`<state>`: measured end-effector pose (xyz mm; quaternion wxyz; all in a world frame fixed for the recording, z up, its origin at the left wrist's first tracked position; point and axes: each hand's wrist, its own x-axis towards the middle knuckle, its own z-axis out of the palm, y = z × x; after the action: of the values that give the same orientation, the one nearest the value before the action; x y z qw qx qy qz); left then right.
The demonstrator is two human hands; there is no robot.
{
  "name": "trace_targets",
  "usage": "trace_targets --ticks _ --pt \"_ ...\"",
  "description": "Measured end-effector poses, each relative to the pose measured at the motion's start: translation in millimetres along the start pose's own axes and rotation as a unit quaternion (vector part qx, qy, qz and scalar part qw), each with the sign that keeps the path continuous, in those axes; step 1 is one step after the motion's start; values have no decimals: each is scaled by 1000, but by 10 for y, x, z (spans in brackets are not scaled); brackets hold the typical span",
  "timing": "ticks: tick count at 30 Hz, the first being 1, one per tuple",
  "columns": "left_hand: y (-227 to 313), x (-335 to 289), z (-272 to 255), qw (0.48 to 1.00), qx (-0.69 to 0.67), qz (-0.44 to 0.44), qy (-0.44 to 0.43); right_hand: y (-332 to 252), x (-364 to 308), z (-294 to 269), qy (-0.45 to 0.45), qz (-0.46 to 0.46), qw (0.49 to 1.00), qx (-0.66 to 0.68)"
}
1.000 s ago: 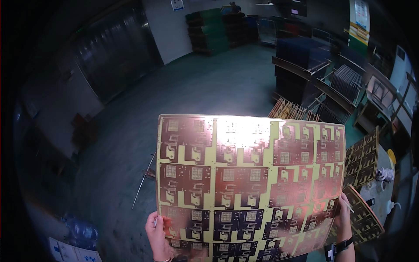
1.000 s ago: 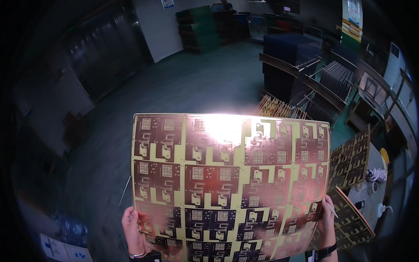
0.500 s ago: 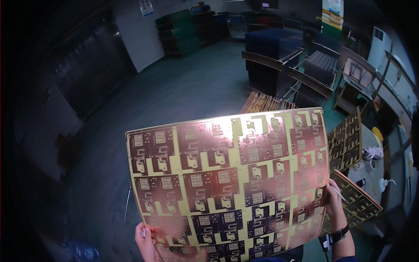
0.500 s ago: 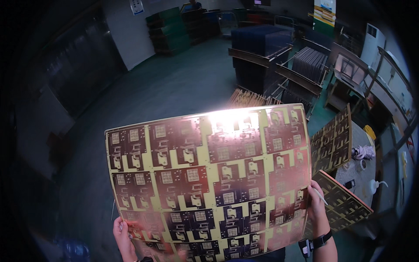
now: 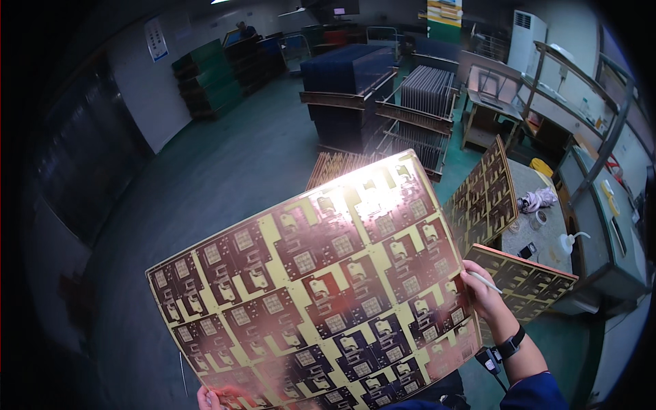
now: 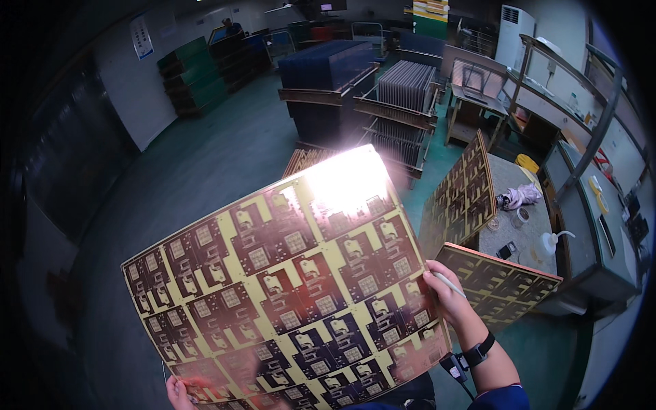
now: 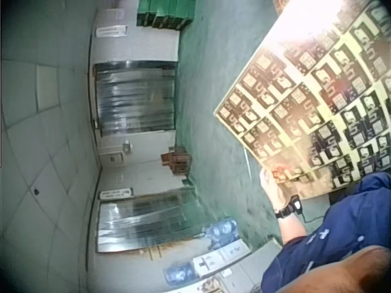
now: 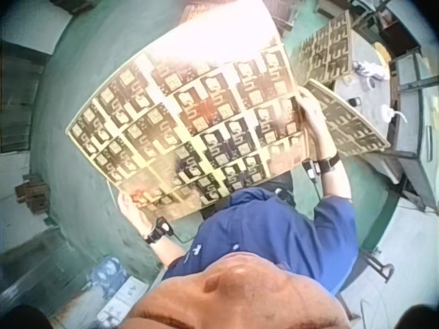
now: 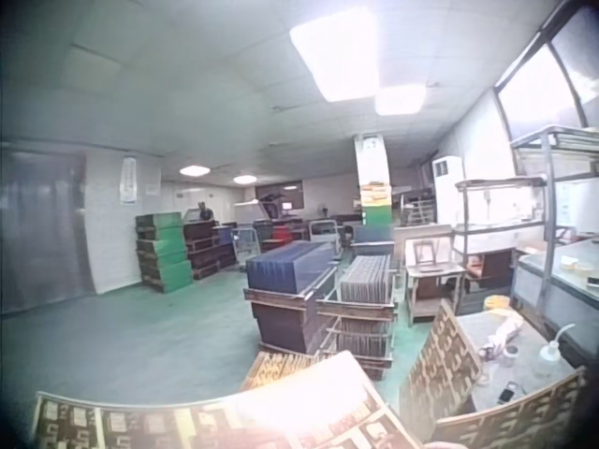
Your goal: Inspecting and rotating large circuit board panels to check for quality.
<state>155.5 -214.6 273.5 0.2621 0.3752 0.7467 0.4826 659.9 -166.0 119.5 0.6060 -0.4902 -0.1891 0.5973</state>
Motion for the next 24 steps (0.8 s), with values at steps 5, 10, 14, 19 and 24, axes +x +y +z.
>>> trace_targets --ticks 5,10,14,19,24 --pt "-139 69 -2 1000 19 -7 9 -106 -37 -15 -26 -32 999 4" --pt "-275 97 -52 999 -19 -25 -12 -217 -93 -19 -38 -28 999 23" --pt "-219 17 26 997 -53 -47 9 -262 -100 15 -52 -22 997 61" --pt "-565 348 -280 998 -44 -12 -46 -410 -138 -41 -77 -4 995 65" --pt "-653 432 -350 997 -68 -7 19 -514 -146 -41 -67 31 994 83"
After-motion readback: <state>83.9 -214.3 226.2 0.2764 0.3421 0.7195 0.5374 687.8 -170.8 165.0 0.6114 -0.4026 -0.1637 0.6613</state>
